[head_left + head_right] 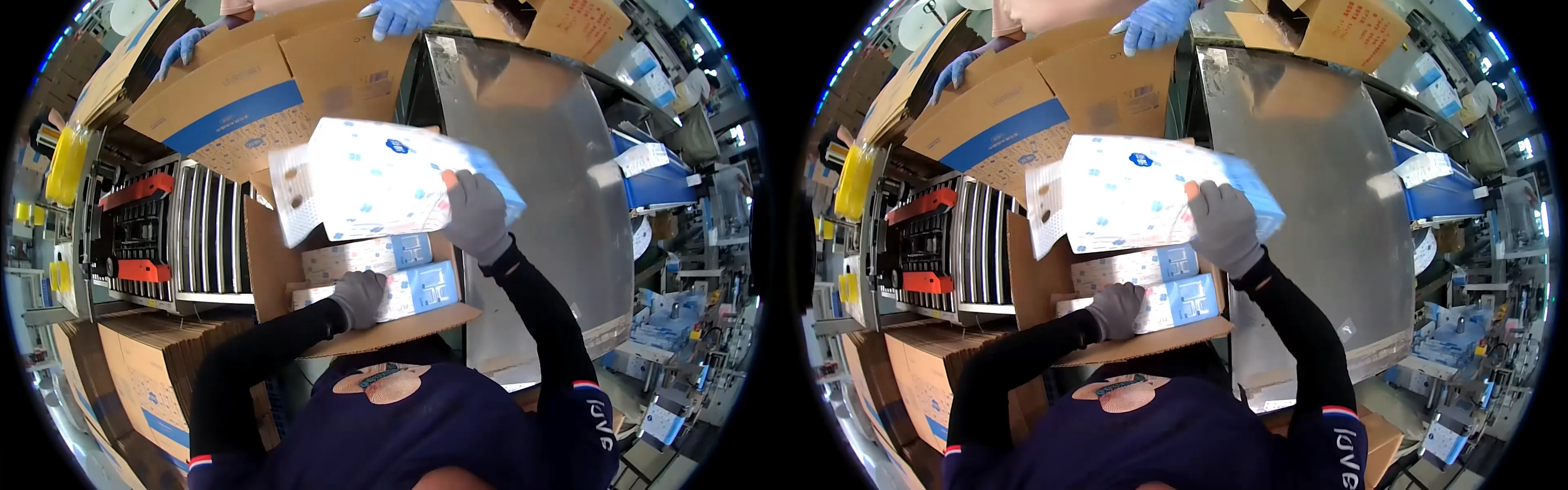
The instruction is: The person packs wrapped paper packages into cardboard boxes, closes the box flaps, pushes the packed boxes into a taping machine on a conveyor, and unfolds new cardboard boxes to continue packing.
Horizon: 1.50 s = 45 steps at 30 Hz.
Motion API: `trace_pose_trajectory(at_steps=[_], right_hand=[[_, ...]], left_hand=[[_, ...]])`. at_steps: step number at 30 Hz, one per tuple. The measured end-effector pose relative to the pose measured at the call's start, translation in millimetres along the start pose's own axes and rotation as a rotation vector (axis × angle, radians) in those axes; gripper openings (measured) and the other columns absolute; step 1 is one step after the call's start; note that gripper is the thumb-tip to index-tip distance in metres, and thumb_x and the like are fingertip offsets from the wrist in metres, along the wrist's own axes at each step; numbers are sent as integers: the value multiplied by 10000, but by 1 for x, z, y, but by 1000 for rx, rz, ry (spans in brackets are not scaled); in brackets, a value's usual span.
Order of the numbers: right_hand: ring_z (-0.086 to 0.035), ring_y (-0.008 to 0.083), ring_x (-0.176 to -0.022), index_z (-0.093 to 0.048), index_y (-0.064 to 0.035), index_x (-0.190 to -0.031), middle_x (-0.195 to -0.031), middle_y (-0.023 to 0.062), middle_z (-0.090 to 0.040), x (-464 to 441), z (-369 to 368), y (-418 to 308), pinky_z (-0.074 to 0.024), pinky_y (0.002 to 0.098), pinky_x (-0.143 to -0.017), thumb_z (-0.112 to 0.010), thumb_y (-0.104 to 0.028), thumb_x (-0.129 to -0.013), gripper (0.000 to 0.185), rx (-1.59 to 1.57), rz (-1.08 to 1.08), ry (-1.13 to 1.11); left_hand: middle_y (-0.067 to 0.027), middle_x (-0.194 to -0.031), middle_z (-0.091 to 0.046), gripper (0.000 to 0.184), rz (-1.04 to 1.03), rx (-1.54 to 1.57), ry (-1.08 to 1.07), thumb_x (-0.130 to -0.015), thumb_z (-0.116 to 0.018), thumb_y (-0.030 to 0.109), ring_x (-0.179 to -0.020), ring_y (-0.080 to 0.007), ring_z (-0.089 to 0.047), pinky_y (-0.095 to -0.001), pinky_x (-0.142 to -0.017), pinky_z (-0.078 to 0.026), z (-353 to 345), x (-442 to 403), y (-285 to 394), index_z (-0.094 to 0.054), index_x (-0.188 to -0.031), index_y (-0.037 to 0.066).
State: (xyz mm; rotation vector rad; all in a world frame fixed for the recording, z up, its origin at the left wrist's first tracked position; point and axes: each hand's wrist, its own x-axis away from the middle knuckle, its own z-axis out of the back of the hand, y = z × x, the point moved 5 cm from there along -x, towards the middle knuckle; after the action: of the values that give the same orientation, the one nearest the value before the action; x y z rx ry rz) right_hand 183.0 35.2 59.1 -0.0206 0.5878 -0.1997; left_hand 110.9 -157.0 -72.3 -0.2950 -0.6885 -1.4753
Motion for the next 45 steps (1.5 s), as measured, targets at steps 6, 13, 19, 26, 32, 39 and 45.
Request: trace_pose_trajectory(at_steps=[6,13,19,26,32,39,45], right_hand=[[-604,290,-838,-599,8,-1197,-994,135,-611,13,70,-35,-498,416,-698,-729,-180,-679,566,-342,74,44],[-588,283,-928,-558,14,-1248,-1059,146,-594,35,-68,-47,-508,399,-746,-661,-277,-781,560,-297,76,-464],[-657,300,-804,-622,-24,-1106,-914,143,-663,105,-307,-53,-500,443,-495,-542,-173,-890,275,178,-8,-569],[-640,302,-847,-655,-67,-1065,-953,130,-652,90,-311,-75,-460,427,-701,-615,-227,-861,263,-120,-114,-857],[-653,351,-936,-642,-38,-1091,-1019,174,-669,151,-78,26,-514,443,-839,-630,-247,-864,309,-445,-543,-256],[-610,351,-980,-590,-62,-1112,-1038,171,-623,481,73,145,-490,442,-797,-654,-188,-891,262,684,-1423,-171],[-619,214,-747,-626,-59,-992,-812,104,-653,261,23,62,-500,333,-706,-668,-234,-938,188,-618,-1067,-40]], left_hand=[[-209,-1007,-665,437,-110,-172,306,-778,-655,205,-905,-337,-682,-397,-769,-544,-10,-7,13,-559,-1126,-43],[-215,-953,-666,348,-131,-52,87,-847,-609,180,-813,-348,-695,-450,-675,-550,-12,-5,38,-561,-1121,-29],[-220,-997,-654,489,-106,13,-20,-735,-709,244,-812,-352,-700,-442,-688,-571,-10,-15,41,-543,-1103,-31],[-205,-1064,-645,593,-47,-12,-111,-681,-773,291,-957,-333,-683,-405,-821,-565,-11,-23,49,-539,-1127,-21],[-190,-1141,-573,929,-35,-79,-149,-626,-830,464,-1027,-327,-646,-425,-861,-551,-15,-15,37,-411,-1297,-25],[-149,-1032,-603,599,-289,-237,237,-819,-746,416,-899,-288,-638,-437,-720,-516,47,8,59,-551,-1206,3],[-69,-752,-616,346,-197,1053,254,-985,-619,334,-602,-184,-605,-312,-562,-494,75,-60,95,-569,-1147,33]])
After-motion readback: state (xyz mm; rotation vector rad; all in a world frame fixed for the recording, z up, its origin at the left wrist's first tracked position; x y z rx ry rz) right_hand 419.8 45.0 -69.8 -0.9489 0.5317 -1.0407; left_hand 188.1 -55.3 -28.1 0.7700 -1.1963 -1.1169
